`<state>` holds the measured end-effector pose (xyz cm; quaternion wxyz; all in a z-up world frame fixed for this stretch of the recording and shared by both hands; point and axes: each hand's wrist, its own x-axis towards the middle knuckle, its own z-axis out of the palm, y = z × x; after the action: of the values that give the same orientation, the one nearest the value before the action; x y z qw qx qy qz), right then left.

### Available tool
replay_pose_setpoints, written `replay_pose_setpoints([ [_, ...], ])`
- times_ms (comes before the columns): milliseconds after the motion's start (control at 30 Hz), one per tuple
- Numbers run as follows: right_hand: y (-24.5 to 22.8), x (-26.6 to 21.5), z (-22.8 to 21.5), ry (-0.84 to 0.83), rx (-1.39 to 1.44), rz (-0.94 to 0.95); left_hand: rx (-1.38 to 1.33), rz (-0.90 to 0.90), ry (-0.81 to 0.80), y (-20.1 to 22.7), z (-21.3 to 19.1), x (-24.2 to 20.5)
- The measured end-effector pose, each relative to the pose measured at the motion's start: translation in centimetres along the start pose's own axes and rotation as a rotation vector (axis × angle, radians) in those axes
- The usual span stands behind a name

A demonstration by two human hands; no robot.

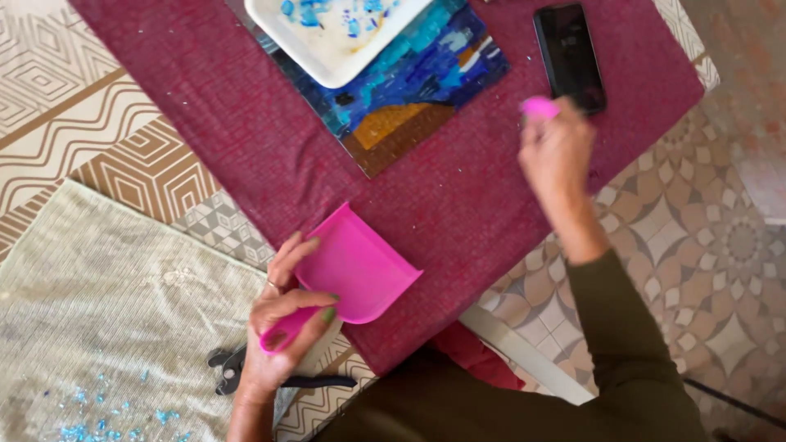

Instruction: Sweep small blue fragments from a cloth and table into a pink dustpan and then fold the cloth

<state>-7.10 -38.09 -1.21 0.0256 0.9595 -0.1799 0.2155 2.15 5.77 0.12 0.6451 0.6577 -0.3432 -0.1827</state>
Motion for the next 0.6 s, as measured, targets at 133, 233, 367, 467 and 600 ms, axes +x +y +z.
replay_pose_setpoints([
  [133, -6.0, -0.7, -3.4, -0.096, 0.303, -0.079, -0.106, -0.078, 0.007, -0.7, -0.2, -0.3],
  [233, -3.2, 1.7, -2.9, -0.005, 0.424, 0.047, -0.112, -0.115, 0.043, -1.0, -0.1, -1.0],
  [367, 4.2, 4.9, 1.7, 0.241, 0.203, 0.031, -0.183, -0.197, 0.172, -1.1, 0.3, -1.5],
  [467, 5.4, 7.5, 2.6, 0.263, 0.168, -0.018, -0.181, -0.214, 0.227, -1.0, 0.7, -1.4],
  [600, 6.7, 10.6, 5.1, 0.248, 0.074, -0.145, -0.200, -0.211, 0.227, -0.9, 1.6, -1.0],
])
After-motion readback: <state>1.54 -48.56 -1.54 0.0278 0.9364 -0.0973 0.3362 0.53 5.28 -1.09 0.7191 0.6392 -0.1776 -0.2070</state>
